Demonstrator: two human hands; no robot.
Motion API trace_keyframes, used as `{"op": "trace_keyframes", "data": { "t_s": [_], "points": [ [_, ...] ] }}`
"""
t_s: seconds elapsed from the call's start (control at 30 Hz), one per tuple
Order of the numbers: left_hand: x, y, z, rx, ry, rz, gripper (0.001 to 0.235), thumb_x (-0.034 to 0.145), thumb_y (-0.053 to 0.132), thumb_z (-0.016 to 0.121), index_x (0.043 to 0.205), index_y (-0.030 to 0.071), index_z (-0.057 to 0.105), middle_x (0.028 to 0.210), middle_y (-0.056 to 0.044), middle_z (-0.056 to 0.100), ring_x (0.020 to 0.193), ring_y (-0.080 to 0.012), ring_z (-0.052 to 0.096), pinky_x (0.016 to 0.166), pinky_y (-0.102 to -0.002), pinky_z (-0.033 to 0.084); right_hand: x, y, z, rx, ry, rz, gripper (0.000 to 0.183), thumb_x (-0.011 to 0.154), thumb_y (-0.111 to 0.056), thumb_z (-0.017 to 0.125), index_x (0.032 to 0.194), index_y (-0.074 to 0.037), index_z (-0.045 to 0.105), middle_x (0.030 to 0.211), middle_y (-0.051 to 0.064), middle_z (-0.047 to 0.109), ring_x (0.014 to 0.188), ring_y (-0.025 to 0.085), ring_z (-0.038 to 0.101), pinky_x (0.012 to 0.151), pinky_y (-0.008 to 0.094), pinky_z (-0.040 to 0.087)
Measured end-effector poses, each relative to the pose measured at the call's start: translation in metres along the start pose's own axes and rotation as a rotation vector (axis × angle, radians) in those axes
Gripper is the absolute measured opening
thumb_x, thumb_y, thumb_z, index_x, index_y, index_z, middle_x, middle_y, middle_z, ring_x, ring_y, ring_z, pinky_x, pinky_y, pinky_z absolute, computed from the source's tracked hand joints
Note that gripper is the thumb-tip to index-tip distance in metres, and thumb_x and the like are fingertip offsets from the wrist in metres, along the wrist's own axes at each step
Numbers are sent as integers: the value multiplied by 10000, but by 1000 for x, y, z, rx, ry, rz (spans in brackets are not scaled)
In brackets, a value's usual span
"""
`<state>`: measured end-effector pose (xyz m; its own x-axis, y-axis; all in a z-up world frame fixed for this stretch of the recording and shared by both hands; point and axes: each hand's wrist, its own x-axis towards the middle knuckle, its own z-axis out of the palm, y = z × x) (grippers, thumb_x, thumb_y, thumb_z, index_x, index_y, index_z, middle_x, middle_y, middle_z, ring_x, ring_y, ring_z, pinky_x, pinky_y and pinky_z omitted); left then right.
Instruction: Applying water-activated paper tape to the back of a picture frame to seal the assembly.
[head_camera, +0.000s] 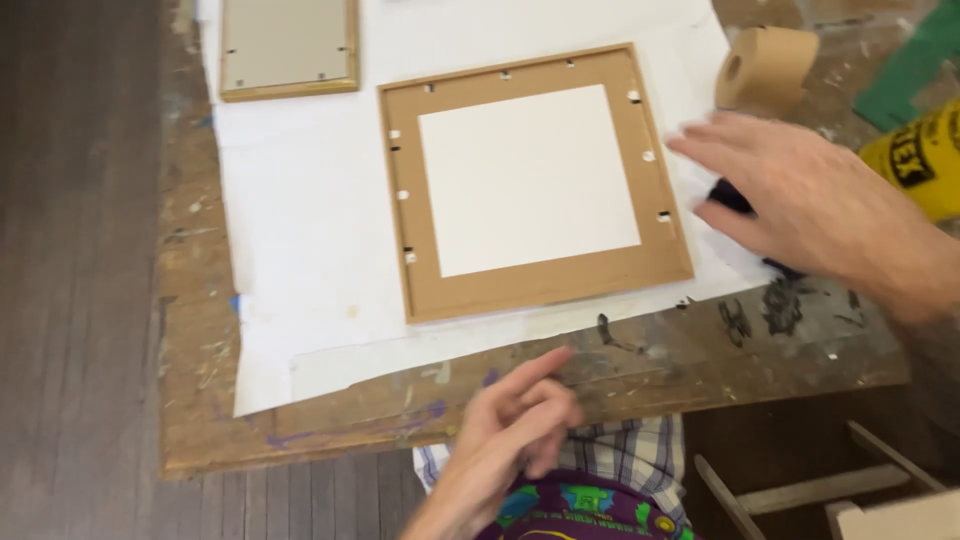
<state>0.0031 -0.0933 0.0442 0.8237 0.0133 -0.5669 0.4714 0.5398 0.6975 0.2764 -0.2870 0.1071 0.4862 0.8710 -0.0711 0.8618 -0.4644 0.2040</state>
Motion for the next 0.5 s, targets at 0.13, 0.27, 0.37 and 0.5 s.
{"op": "trace_keyframes", "data": {
  "t_s": [0.13, 0.27, 0.37, 0.5],
  "points": [
    [26, -14, 28, -486, -121, -38, 992, 872, 200, 786, 1675, 47, 224, 1067, -56, 694, 648, -78, 604, 479, -185, 494, 113, -17, 7, 434, 188, 10, 619, 1066, -386, 530, 1520, 27, 449, 1480, 287, 530, 1332, 423, 507, 1080, 545, 404],
    [35, -10, 41, -725, -27, 50, 1053, 855, 60, 773, 1686, 102, 126, 1159, -91, 654, 750, -121, 639, 548, -214, 587, 206, -24, 70, 431, 237, -42, 484, 1081, -448, 513, 1158, 9, 654, 1090, 266, 642, 982, 452, 585, 892, 572, 454],
    [38, 1, 41, -720, 45, 39, 1020, 810, 96, 811, 1631, 22, 210, 1198, -71, 656, 801, -107, 645, 638, -241, 593, 216, -37, 69, 479, 274, 54, 490, 1063, -431, 507, 1018, 12, 711, 1012, 217, 647, 960, 383, 561, 830, 525, 477],
    [35, 10, 44, -765, 25, 20, 221, 869, 1, 738, 1024, 50, 587, 1211, -96, 599, 945, -162, 581, 708, -269, 552, 215, -38, 43, 573, 163, 168, 553, 1062, -479, 441, 1082, -16, 742, 1052, 213, 620, 1029, 356, 521, 924, 524, 440]
  ]
}}
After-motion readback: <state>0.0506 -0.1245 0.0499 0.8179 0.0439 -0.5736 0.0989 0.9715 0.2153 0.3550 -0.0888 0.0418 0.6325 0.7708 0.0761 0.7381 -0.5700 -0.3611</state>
